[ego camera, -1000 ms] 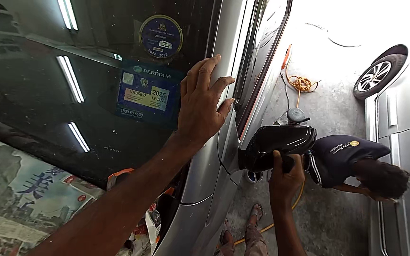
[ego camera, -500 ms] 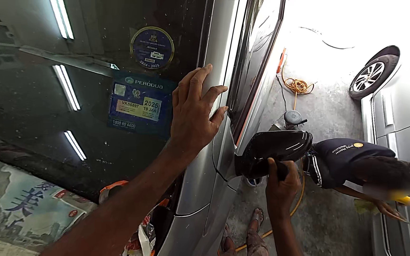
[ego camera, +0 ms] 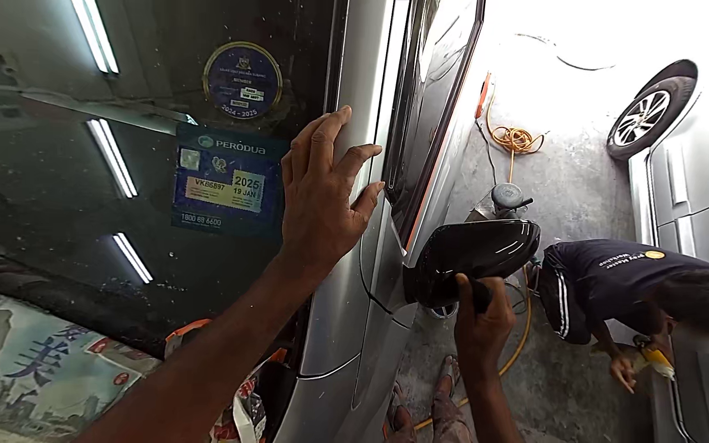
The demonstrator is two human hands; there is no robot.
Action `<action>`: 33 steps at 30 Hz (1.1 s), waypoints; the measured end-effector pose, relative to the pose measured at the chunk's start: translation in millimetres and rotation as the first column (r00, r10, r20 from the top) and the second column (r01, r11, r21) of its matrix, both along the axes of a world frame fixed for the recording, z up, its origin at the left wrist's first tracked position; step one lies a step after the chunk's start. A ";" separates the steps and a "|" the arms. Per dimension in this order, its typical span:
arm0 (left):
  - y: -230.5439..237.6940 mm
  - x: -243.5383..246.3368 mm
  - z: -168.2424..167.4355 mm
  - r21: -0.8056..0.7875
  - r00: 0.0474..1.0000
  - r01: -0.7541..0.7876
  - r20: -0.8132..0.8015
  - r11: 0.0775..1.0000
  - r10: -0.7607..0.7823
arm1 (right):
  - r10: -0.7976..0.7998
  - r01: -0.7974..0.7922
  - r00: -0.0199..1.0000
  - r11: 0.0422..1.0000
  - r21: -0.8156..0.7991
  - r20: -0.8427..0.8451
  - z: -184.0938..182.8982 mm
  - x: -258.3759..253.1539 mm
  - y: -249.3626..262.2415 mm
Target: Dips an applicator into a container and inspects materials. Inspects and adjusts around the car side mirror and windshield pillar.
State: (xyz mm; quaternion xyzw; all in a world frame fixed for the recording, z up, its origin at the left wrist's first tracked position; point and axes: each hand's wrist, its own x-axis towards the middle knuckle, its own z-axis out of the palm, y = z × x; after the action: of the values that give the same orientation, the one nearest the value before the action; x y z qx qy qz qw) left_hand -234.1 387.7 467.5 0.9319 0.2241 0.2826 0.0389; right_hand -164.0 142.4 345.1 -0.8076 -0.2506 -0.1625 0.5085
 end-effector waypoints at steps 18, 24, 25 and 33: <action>0.0 -0.6 -0.1 -0.002 1.000 0.006 -0.004 1.000 -0.006 | -0.013 0.013 1.000 1.000 -0.013 0.021 0.4 0.6 2.7; 1.5 -1.2 0.1 0.000 1.000 0.010 0.005 1.000 -0.010 | 0.001 0.000 1.000 1.000 -0.024 0.024 0.4 -3.9 3.1; 1.2 -1.0 0.0 -0.003 1.000 0.010 0.006 1.000 -0.010 | -0.008 0.009 1.000 1.000 -0.023 0.028 2.5 0.0 2.9; 1.9 -1.4 1.6 -0.010 1.000 0.017 0.022 1.000 -0.017 | -0.033 0.035 0.999 0.998 -0.054 0.041 5.5 6.2 0.1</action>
State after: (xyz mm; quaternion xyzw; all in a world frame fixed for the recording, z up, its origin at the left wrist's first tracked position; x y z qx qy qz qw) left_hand -235.4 389.6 469.1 0.9303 0.2173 0.2914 0.0485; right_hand -157.8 142.5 350.6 -0.8220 -0.2513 -0.1803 0.4782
